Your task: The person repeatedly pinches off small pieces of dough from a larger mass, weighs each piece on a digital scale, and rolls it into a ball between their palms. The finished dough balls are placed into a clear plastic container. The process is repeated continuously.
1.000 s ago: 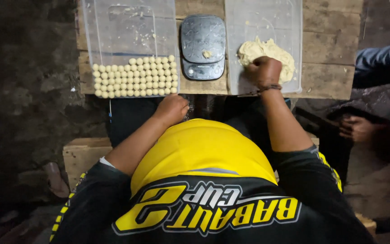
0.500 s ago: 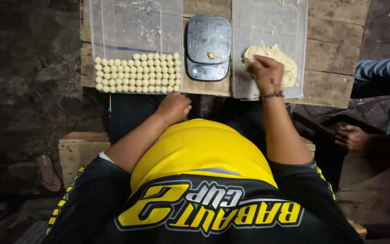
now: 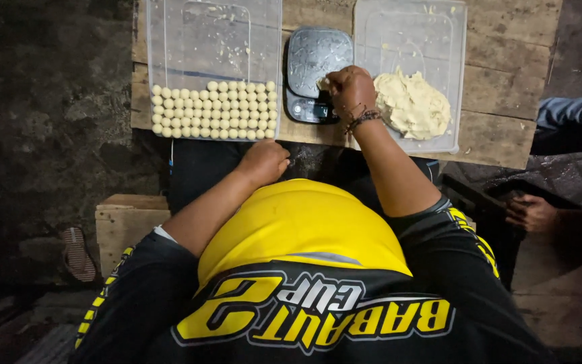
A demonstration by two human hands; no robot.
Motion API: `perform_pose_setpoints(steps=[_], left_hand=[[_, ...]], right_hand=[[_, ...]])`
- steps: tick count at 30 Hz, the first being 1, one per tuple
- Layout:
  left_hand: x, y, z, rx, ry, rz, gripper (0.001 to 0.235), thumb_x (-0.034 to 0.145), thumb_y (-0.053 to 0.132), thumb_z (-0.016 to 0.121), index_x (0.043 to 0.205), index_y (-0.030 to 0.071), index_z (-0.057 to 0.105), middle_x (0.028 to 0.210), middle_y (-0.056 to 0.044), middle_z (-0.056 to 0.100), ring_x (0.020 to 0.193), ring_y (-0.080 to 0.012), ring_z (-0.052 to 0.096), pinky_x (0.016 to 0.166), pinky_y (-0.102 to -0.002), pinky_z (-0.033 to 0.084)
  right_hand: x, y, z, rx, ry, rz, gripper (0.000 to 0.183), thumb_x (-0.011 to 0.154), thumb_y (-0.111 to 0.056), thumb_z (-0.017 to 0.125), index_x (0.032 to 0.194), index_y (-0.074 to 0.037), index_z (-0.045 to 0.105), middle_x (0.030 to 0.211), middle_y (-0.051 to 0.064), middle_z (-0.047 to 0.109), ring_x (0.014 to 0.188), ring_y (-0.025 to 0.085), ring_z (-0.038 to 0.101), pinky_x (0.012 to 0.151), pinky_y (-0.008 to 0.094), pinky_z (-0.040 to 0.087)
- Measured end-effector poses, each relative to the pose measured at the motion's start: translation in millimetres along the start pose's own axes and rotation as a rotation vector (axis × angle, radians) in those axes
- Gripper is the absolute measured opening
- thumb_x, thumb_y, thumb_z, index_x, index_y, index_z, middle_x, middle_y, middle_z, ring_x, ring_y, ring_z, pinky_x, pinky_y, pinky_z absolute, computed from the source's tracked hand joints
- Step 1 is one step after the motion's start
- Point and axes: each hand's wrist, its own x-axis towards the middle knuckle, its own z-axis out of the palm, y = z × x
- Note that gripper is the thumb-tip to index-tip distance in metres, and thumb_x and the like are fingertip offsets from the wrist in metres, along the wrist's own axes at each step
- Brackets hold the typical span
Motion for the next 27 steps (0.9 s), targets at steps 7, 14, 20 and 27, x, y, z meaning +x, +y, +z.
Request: perform_pose_setpoints(steps=[7, 14, 20, 27], left_hand=[[-1.5, 7.7, -13.8, -0.055, -0.022, -0.010, 0.026, 0.097, 0.029, 0.062, 0.103, 0.009, 0.078, 0.093, -0.012, 0.073, 0.094, -0.0364, 0.063, 0.080, -0.051, 0.050], [-0.8, 3.8, -5.9, 0.024, -0.043, -0.020, 0.035, 0.098, 0.039, 0.059, 0.117, 0.014, 0.075, 0.103, -0.011, 0.074, 0.108, -0.0338, 0.066, 0.096, -0.049, 0.050], [-0.2, -2.4, 6.9, 0.059, -0.040, -0.002, 0.036, 0.098, 0.042, 0.058, 0.116, 0.016, 0.075, 0.103, -0.009, 0.073, 0.110, -0.0320, 0.065, 0.098, -0.047, 0.049], [-0.5, -7.2, 9.9, -0.011, -0.069, -0.010, 0.038, 0.100, 0.039, 0.056, 0.120, 0.014, 0.074, 0.107, -0.011, 0.073, 0.112, -0.0344, 0.065, 0.098, -0.049, 0.049]], right_hand=[[-32.9, -29.7, -68.6, 0.599, 0.177, 0.246, 0.039, 0.089, 0.010, 0.061, 0.120, -0.009, 0.074, 0.121, 0.011, 0.074, 0.114, 0.023, 0.069, 0.100, 0.030, 0.058], [-54.2, 70.1, -11.2, 0.648, 0.425, 0.421, 0.020, 0.081, -0.014, 0.087, 0.099, -0.021, 0.082, 0.087, 0.000, 0.078, 0.078, 0.013, 0.071, 0.069, 0.030, 0.060], [-65.5, 71.4, -9.6, 0.681, 0.410, 0.480, 0.019, 0.084, -0.009, 0.084, 0.100, -0.019, 0.084, 0.086, 0.005, 0.080, 0.085, 0.016, 0.077, 0.076, 0.031, 0.061], [-59.1, 40.0, -26.6, 0.612, 0.402, 0.417, 0.025, 0.085, -0.003, 0.077, 0.105, -0.018, 0.083, 0.093, 0.008, 0.080, 0.095, 0.024, 0.076, 0.082, 0.036, 0.062]])
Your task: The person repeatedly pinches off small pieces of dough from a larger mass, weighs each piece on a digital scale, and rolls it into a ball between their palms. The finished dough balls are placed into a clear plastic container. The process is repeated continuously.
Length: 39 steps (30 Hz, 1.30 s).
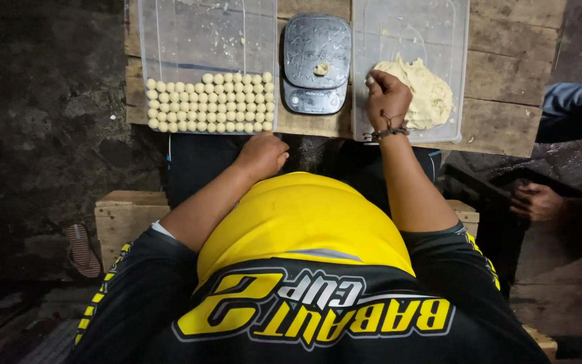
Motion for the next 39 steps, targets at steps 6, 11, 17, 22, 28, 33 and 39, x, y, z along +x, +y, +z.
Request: perform_pose_setpoints(steps=[6, 11, 17, 22, 28, 33, 39], left_hand=[[0.0, -1.4, 6.6, 0.058, 0.088, 0.013, 0.033, 0.096, 0.042, 0.060, 0.114, 0.019, 0.076, 0.099, -0.007, 0.072, 0.106, -0.0304, 0.066, 0.094, -0.046, 0.050], [-1.8, 14.3, -21.9, -0.016, 0.040, 0.001, 0.028, 0.097, 0.029, 0.062, 0.110, 0.011, 0.078, 0.095, -0.010, 0.073, 0.096, -0.0353, 0.061, 0.082, -0.050, 0.049], [-2.0, 11.5, -16.1, -0.025, 0.085, 0.016, 0.025, 0.094, 0.028, 0.062, 0.101, 0.012, 0.079, 0.093, -0.010, 0.073, 0.094, -0.0356, 0.062, 0.082, -0.050, 0.049], [-2.2, 13.0, -19.0, -0.023, 0.068, 0.017, 0.026, 0.095, 0.028, 0.062, 0.102, 0.011, 0.079, 0.094, -0.009, 0.074, 0.094, -0.0351, 0.062, 0.080, -0.050, 0.049], [-1.5, 15.6, -25.6, -0.019, 0.030, 0.007, 0.027, 0.097, 0.028, 0.061, 0.105, 0.009, 0.079, 0.093, -0.011, 0.073, 0.093, -0.0358, 0.062, 0.077, -0.051, 0.050], [-1.9, 16.9, -26.3, -0.016, 0.054, 0.019, 0.027, 0.095, 0.027, 0.063, 0.105, 0.009, 0.079, 0.094, -0.011, 0.074, 0.092, -0.0358, 0.063, 0.076, -0.051, 0.050], [-1.9, 15.0, -24.6, -0.033, 0.038, 0.016, 0.025, 0.097, 0.027, 0.061, 0.101, 0.009, 0.079, 0.091, -0.011, 0.072, 0.092, -0.0354, 0.062, 0.074, -0.051, 0.049]], right_hand=[[0.3, -17.6, 24.0, -0.113, -0.177, -0.093, 0.027, 0.085, -0.009, 0.079, 0.108, -0.021, 0.080, 0.099, 0.007, 0.079, 0.095, 0.028, 0.075, 0.081, 0.039, 0.063], [27.5, -126.4, 30.8, -0.707, -0.856, 0.163, 0.054, 0.087, 0.011, 0.061, 0.130, -0.020, 0.060, 0.140, 0.007, 0.053, 0.122, 0.024, 0.058, 0.105, 0.029, 0.054], [24.4, -41.6, 65.6, -0.534, -0.316, -0.743, 0.028, 0.064, 0.017, 0.064, 0.061, -0.012, 0.066, 0.057, 0.004, 0.063, 0.054, 0.026, 0.061, 0.056, 0.037, 0.056], [13.4, -52.1, 64.6, -0.520, -0.290, -0.611, 0.027, 0.089, -0.008, 0.073, 0.063, -0.012, 0.070, 0.060, 0.005, 0.065, 0.057, 0.024, 0.064, 0.046, 0.036, 0.056], [7.7, -61.9, 55.7, -0.450, -0.309, -0.582, 0.022, 0.089, -0.012, 0.077, 0.068, -0.013, 0.071, 0.066, 0.009, 0.069, 0.069, 0.032, 0.065, 0.050, 0.043, 0.053], [4.2, -81.5, 38.9, -0.457, -0.385, -0.530, 0.019, 0.087, -0.003, 0.071, 0.077, -0.017, 0.078, 0.075, 0.007, 0.073, 0.078, 0.032, 0.065, 0.062, 0.041, 0.056], [-3.0, -108.2, 5.3, -0.310, -0.568, -0.064, 0.047, 0.090, -0.006, 0.063, 0.136, -0.015, 0.067, 0.104, 0.013, 0.078, 0.093, 0.024, 0.074, 0.090, 0.036, 0.058]])
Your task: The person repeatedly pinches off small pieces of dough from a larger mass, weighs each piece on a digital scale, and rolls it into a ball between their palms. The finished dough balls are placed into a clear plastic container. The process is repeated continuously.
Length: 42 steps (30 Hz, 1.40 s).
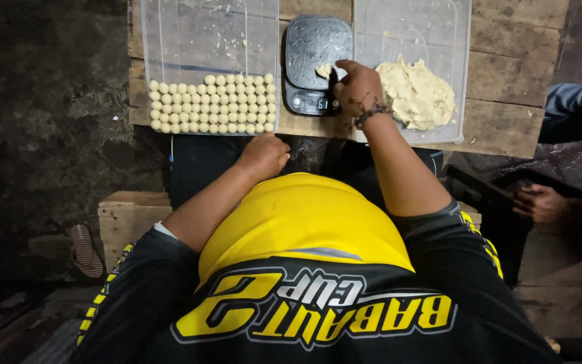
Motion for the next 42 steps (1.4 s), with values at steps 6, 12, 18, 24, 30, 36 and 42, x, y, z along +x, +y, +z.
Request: perform_pose_setpoints(steps=[6, 12, 18, 24, 30, 36, 42], left_hand=[[0.9, 1.5, -0.2, 0.009, 0.005, -0.016, 0.026, 0.095, 0.028, 0.063, 0.105, 0.011, 0.079, 0.095, -0.010, 0.075, 0.094, -0.0355, 0.063, 0.079, -0.051, 0.050], [-0.4, -0.9, 2.1, 0.014, 0.014, 0.006, 0.023, 0.095, 0.026, 0.061, 0.087, 0.010, 0.076, 0.084, -0.011, 0.071, 0.088, -0.0350, 0.061, 0.071, -0.052, 0.048], [0.2, -6.5, 13.2, 0.066, -0.004, -0.018, 0.033, 0.097, 0.041, 0.059, 0.110, 0.016, 0.077, 0.097, -0.008, 0.074, 0.105, -0.0321, 0.066, 0.094, -0.048, 0.053], [-0.8, -7.0, 15.0, 0.059, -0.007, -0.042, 0.032, 0.096, 0.040, 0.059, 0.107, 0.018, 0.078, 0.095, -0.007, 0.074, 0.103, -0.0327, 0.067, 0.093, -0.048, 0.054], [1.1, -9.7, 20.4, 0.088, 0.032, -0.021, 0.030, 0.095, 0.041, 0.060, 0.110, 0.021, 0.078, 0.096, -0.006, 0.074, 0.104, -0.0313, 0.067, 0.093, -0.047, 0.054], [0.1, -19.8, 48.4, 0.001, 0.142, -0.064, 0.023, 0.094, 0.038, 0.064, 0.104, 0.025, 0.081, 0.104, -0.006, 0.078, 0.107, -0.0286, 0.072, 0.094, -0.044, 0.057], [-10.1, 21.2, -21.3, -0.226, 0.161, -0.144, 0.028, 0.096, 0.041, 0.063, 0.111, 0.024, 0.078, 0.111, -0.005, 0.078, 0.113, -0.0280, 0.071, 0.099, -0.042, 0.058]], right_hand=[[3.4, 33.0, -10.7, 0.176, 0.168, 0.136, 0.013, 0.088, -0.005, 0.078, 0.085, -0.018, 0.078, 0.088, -0.002, 0.079, 0.085, 0.011, 0.075, 0.080, 0.026, 0.065], [14.8, 145.1, -16.1, -0.290, 0.402, 0.125, 0.021, 0.079, -0.014, 0.067, 0.091, -0.016, 0.085, 0.084, 0.010, 0.079, 0.078, 0.032, 0.074, 0.064, 0.044, 0.059], [-12.7, 140.6, -18.4, -0.470, 0.590, -0.016, 0.008, 0.083, -0.023, 0.080, 0.087, -0.017, 0.083, 0.084, 0.006, 0.062, 0.091, 0.029, 0.060, 0.065, 0.038, 0.064], [8.8, 163.0, 0.4, -0.383, 0.404, 0.155, 0.019, 0.082, -0.027, 0.078, 0.092, -0.011, 0.082, 0.103, 0.010, 0.060, 0.095, 0.032, 0.060, 0.082, 0.040, 0.059], [14.4, 71.8, 25.0, -0.223, 0.362, -0.214, 0.029, 0.089, -0.014, 0.072, 0.118, -0.009, 0.076, 0.111, 0.014, 0.069, 0.108, 0.038, 0.065, 0.093, 0.048, 0.056], [-3.4, -23.1, 23.9, -0.065, 0.142, -0.218, 0.036, 0.095, -0.035, 0.063, 0.123, -0.014, 0.071, 0.118, 0.016, 0.067, 0.116, 0.041, 0.062, 0.098, 0.052, 0.054], [21.4, 17.9, 58.6, -0.364, 0.319, -0.234, 0.019, 0.092, -0.029, 0.064, 0.098, -0.021, 0.079, 0.098, 0.008, 0.071, 0.098, 0.032, 0.071, 0.080, 0.041, 0.062]])
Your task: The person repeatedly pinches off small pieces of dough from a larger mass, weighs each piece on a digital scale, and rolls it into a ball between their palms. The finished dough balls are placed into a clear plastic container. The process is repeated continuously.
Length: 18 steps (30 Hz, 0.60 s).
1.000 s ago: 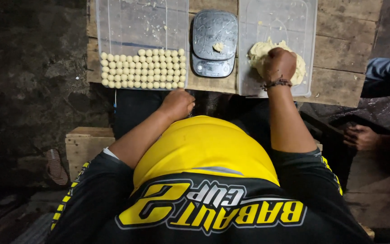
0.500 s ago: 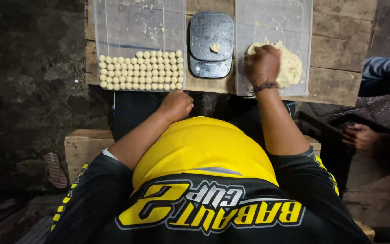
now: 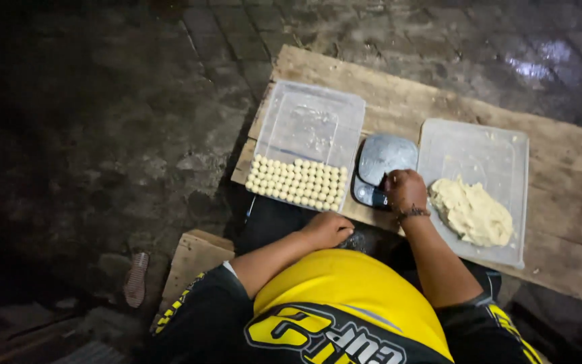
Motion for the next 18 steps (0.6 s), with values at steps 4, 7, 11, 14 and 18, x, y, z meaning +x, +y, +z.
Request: perform_pose_setpoints(steps=[4, 7, 11, 14, 18], left_hand=[[20.8, 20.4, -32.5, -0.305, 0.321, -0.128, 0.023, 0.096, 0.038, 0.068, 0.105, 0.020, 0.079, 0.098, -0.007, 0.078, 0.102, -0.0298, 0.073, 0.089, -0.043, 0.059], [41.1, 37.8, -62.9, -0.559, 0.512, -0.362, 0.029, 0.096, 0.047, 0.067, 0.110, 0.025, 0.078, 0.094, 0.000, 0.079, 0.098, -0.0204, 0.074, 0.086, -0.037, 0.059], [49.6, 120.2, -113.1, -1.192, 0.500, -0.378, 0.051, 0.107, 0.054, 0.048, 0.135, 0.016, 0.068, 0.123, -0.009, 0.076, 0.113, -0.0198, 0.071, 0.096, -0.039, 0.051], [52.7, 130.5, -107.8, -1.381, 0.512, -0.323, 0.047, 0.106, 0.048, 0.060, 0.124, 0.006, 0.072, 0.116, -0.021, 0.076, 0.104, -0.0269, 0.074, 0.092, -0.043, 0.058], [51.5, 127.6, -116.7, -1.457, 0.469, -0.334, 0.045, 0.111, 0.042, 0.051, 0.127, 0.003, 0.066, 0.114, -0.031, 0.072, 0.095, -0.0349, 0.076, 0.062, -0.030, 0.064]], right_hand=[[-2.7, -10.9, -17.2, 0.329, -0.007, 0.188, 0.021, 0.087, -0.031, 0.075, 0.107, -0.026, 0.075, 0.096, 0.003, 0.073, 0.099, 0.027, 0.071, 0.088, 0.041, 0.059], [-24.2, -58.1, -60.2, 0.656, -0.002, 0.190, 0.022, 0.082, -0.020, 0.081, 0.104, -0.023, 0.078, 0.092, 0.006, 0.077, 0.095, 0.025, 0.074, 0.085, 0.039, 0.059], [-49.0, -107.2, -99.7, 0.917, -0.025, -0.020, 0.020, 0.074, -0.009, 0.089, 0.092, -0.016, 0.084, 0.088, 0.013, 0.079, 0.092, 0.028, 0.076, 0.081, 0.040, 0.061], [-56.6, -110.8, -125.3, 0.796, -0.005, -0.106, 0.015, 0.076, -0.013, 0.088, 0.090, -0.011, 0.081, 0.079, 0.014, 0.077, 0.085, 0.035, 0.075, 0.069, 0.045, 0.061], [-68.6, -113.5, -173.7, 0.866, -0.123, -0.102, 0.018, 0.082, -0.008, 0.079, 0.097, -0.017, 0.084, 0.079, 0.010, 0.080, 0.082, 0.026, 0.079, 0.071, 0.038, 0.062]])
